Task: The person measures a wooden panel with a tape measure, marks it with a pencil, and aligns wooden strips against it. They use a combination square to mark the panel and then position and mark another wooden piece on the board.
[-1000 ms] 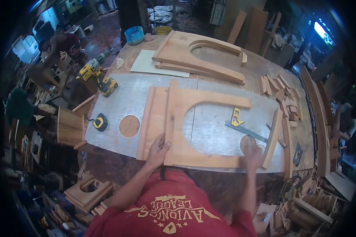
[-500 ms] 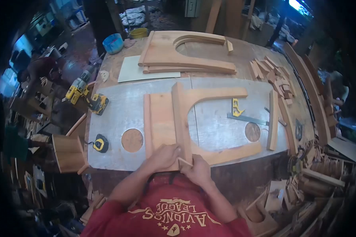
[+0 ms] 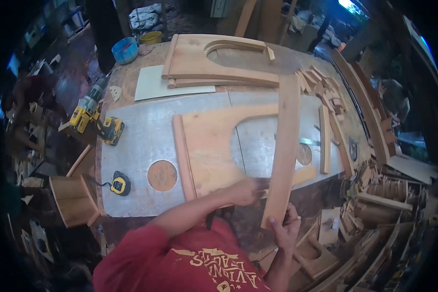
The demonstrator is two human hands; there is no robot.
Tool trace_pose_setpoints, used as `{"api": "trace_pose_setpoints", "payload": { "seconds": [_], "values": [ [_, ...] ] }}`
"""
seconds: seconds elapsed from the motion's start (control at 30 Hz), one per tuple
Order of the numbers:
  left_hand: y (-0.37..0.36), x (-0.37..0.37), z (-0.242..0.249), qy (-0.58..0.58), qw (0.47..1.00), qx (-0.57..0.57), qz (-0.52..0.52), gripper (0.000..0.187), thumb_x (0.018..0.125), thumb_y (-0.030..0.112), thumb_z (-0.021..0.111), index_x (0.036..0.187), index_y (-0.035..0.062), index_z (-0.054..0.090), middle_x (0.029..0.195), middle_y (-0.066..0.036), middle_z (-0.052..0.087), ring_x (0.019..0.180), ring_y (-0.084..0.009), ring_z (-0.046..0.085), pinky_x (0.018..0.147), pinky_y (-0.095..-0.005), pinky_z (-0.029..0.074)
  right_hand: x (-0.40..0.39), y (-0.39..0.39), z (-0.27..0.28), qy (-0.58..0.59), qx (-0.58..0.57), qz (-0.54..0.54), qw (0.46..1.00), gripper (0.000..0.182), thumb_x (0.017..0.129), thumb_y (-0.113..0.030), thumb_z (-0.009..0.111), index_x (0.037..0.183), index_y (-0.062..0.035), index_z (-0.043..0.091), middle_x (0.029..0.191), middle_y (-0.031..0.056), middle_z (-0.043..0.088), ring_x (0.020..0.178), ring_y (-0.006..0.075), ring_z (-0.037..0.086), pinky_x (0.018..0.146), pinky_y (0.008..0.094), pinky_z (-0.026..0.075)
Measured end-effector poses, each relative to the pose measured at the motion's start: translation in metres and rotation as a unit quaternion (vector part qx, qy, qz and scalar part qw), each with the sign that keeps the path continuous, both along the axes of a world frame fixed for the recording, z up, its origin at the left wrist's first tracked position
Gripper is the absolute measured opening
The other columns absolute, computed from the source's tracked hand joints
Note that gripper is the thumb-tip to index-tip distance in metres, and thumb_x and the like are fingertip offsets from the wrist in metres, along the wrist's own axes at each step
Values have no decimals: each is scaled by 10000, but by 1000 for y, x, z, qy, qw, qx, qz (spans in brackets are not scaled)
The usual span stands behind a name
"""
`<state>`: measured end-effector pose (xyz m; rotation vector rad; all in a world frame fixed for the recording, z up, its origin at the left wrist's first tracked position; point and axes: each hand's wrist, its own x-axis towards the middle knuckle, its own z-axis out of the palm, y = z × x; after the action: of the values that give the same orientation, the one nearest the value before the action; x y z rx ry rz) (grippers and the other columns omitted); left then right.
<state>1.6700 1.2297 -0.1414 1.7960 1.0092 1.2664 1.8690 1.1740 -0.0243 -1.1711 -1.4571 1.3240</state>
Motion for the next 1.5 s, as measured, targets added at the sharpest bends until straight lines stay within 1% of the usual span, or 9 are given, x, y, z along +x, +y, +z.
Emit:
{"api": "trace_pose_setpoints", "payload": {
  "seconds": [0.13, 0.17, 0.3, 0.5, 0.7, 0.8, 1.07, 1.3, 1.5],
  "values": [
    [-22, -98, -4, -34, 953, -132, 270, 303, 961, 141, 591, 1208, -13, 671, 1151, -195, 716, 1089, -329, 682, 987, -402, 514, -1, -16, -45, -158, 61, 28, 985, 324, 797, -134, 769, 1053, -2, 620, 908, 55, 602, 841, 140, 603, 763, 323, 503],
    [-14, -135, -15, 34, 937, -59, 343, 322, 977, 189, 597, 1222, -7, 670, 1193, -189, 706, 1108, -322, 674, 1025, -398, 496, -12, -19, -44, -231, 142, 57, 961, 344, 792, -154, 760, 1063, 4, 621, 873, 104, 582, 794, 212, 614, 737, 348, 513],
    [36, -241, 1, 49, 898, -124, 418, 506, 1002, 419, 549, 1308, 28, 647, 1316, -207, 651, 1285, -368, 576, 1093, -389, 438, -49, -28, -75, -281, 196, 88, 935, 397, 755, -144, 753, 1088, 11, 602, 883, 159, 591, 796, 308, 617, 714, 396, 513],
    [82, -276, -11, 46, 924, -240, 293, 571, 981, 515, 554, 1304, 57, 664, 1278, -189, 681, 1237, -328, 616, 1054, -365, 456, -88, -30, -95, -311, 203, 85, 924, 430, 770, -206, 793, 1096, 10, 617, 968, 195, 615, 881, 372, 639, 742, 431, 532],
    [87, -278, -28, -14, 939, -212, 272, 568, 942, 506, 637, 1296, 64, 678, 1285, -169, 684, 1233, -276, 621, 1075, -350, 440, -70, -35, -89, -283, 180, 24, 942, 441, 838, -268, 782, 1126, 33, 639, 922, 136, 640, 863, 269, 646, 789, 371, 520],
    [84, -279, -21, 39, 932, -219, 285, 551, 928, 484, 664, 1297, 76, 680, 1278, -175, 687, 1230, -280, 626, 1070, -357, 450, -55, -59, -105, -158, -107, 10, 982, 426, 944, -341, 695, 1163, 21, 646, 950, 108, 683, 889, 185, 646, 797, 348, 520],
    [94, -286, -37, 90, 921, -227, 305, 601, 921, 574, 602, 1264, 91, 702, 1265, -191, 688, 1241, -335, 621, 1061, -386, 461, -76, -66, -116, -77, -228, -4, 971, 493, 966, -365, 678, 1211, 62, 668, 938, 33, 674, 856, 99, 579, 765, 272, 484],
    [95, -284, -38, 68, 930, -218, 288, 663, 881, 592, 667, 1250, 42, 702, 1230, -184, 706, 1167, -295, 654, 1034, -364, 471, -70, -61, -121, -31, -277, -20, 960, 494, 942, -374, 718, 1196, 48, 682, 808, -3, 641, 628, 48, 499, 535, 235, 383],
    [90, -283, -28, 54, 928, -217, 299, 710, 847, 574, 734, 1251, -7, 692, 1181, -169, 721, 1097, -250, 672, 979, -353, 502, -72, -60, -118, 7, -294, -24, 956, 498, 933, -393, 732, 1155, 51, 691, 782, -15, 633, 593, 35, 473, 501, 228, 352]
  ]
}}
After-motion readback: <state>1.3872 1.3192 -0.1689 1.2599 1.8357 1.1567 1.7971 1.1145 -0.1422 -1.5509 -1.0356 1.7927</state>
